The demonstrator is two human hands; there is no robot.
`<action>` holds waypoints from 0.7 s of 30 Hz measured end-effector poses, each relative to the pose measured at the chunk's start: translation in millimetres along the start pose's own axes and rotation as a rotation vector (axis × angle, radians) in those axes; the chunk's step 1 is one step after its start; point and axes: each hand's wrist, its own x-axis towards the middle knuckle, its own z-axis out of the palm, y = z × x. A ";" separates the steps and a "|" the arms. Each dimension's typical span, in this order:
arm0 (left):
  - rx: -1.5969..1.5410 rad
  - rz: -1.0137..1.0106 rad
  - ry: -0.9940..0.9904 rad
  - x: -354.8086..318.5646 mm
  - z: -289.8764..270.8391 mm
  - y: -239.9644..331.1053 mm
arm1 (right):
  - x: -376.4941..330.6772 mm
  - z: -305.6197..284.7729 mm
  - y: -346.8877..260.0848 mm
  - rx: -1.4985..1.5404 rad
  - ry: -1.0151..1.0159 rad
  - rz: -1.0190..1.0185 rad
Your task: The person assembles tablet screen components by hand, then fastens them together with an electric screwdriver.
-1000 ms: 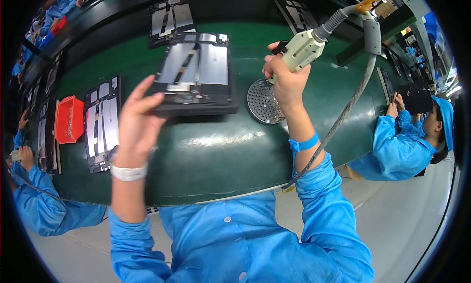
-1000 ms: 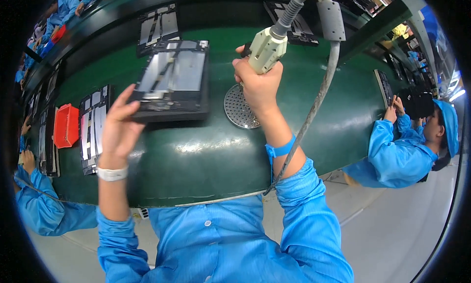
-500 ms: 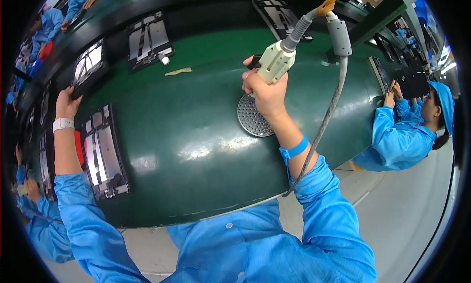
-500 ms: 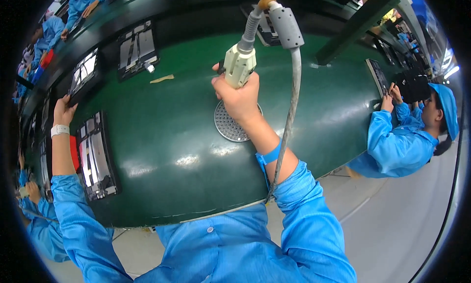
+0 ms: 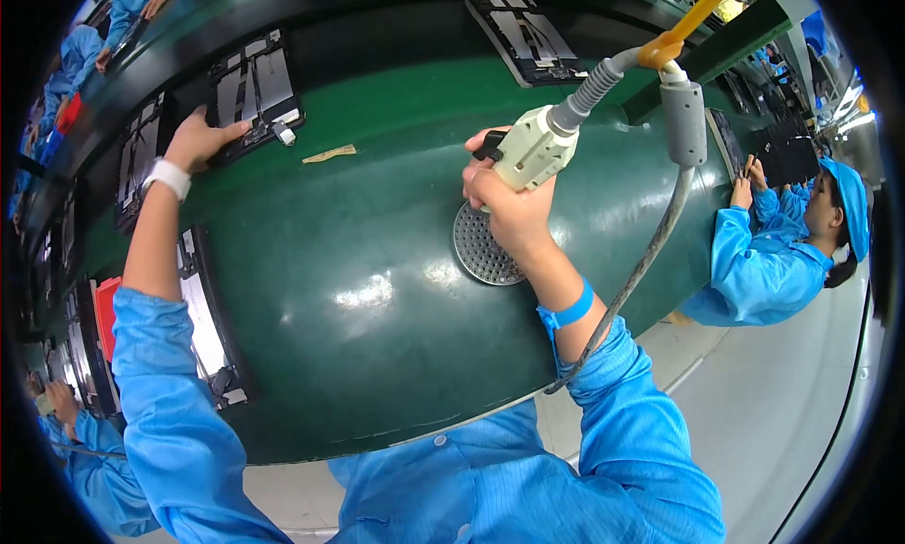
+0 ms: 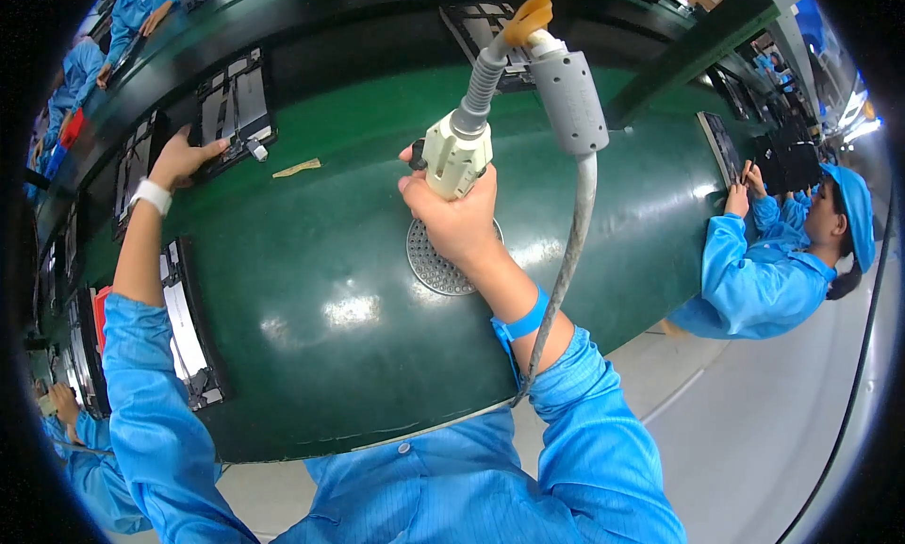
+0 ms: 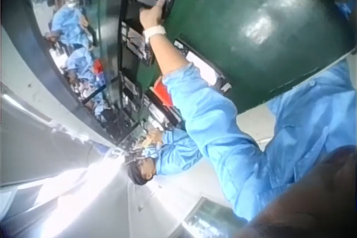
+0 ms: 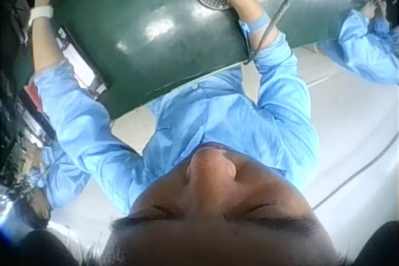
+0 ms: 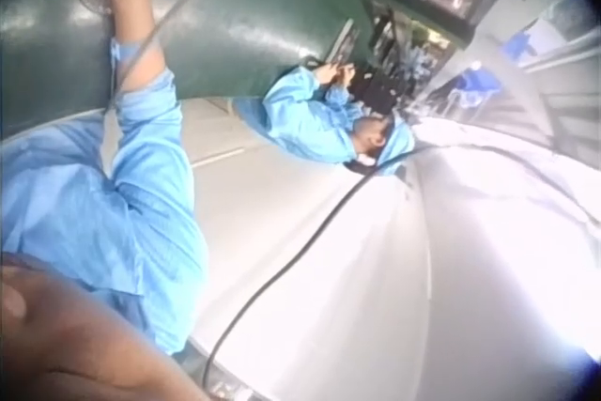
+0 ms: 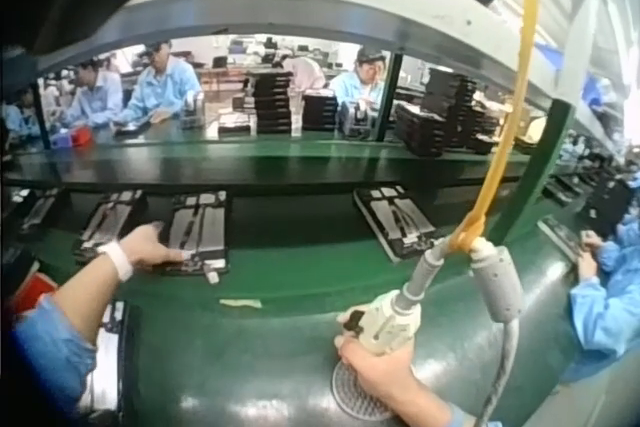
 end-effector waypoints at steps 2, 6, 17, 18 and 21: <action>-0.016 -0.115 -0.034 -5.7 -11.4 14.9 | 0.9 5.2 5.5 0.022 -0.010 -0.004; -0.434 -0.163 -0.245 31.3 -8.9 -32.1 | -5.5 -12.0 14.1 0.023 -0.059 0.026; -1.409 -0.149 -0.160 -76.5 -8.0 26.8 | -10.0 1.0 -4.6 0.006 0.015 -0.109; -1.429 -0.140 -0.205 -91.5 -5.6 27.3 | -8.8 2.6 -5.6 0.011 0.009 -0.115; -1.274 -0.107 -0.310 -155.8 -0.7 35.1 | -12.8 -3.0 -11.5 0.026 0.016 -0.147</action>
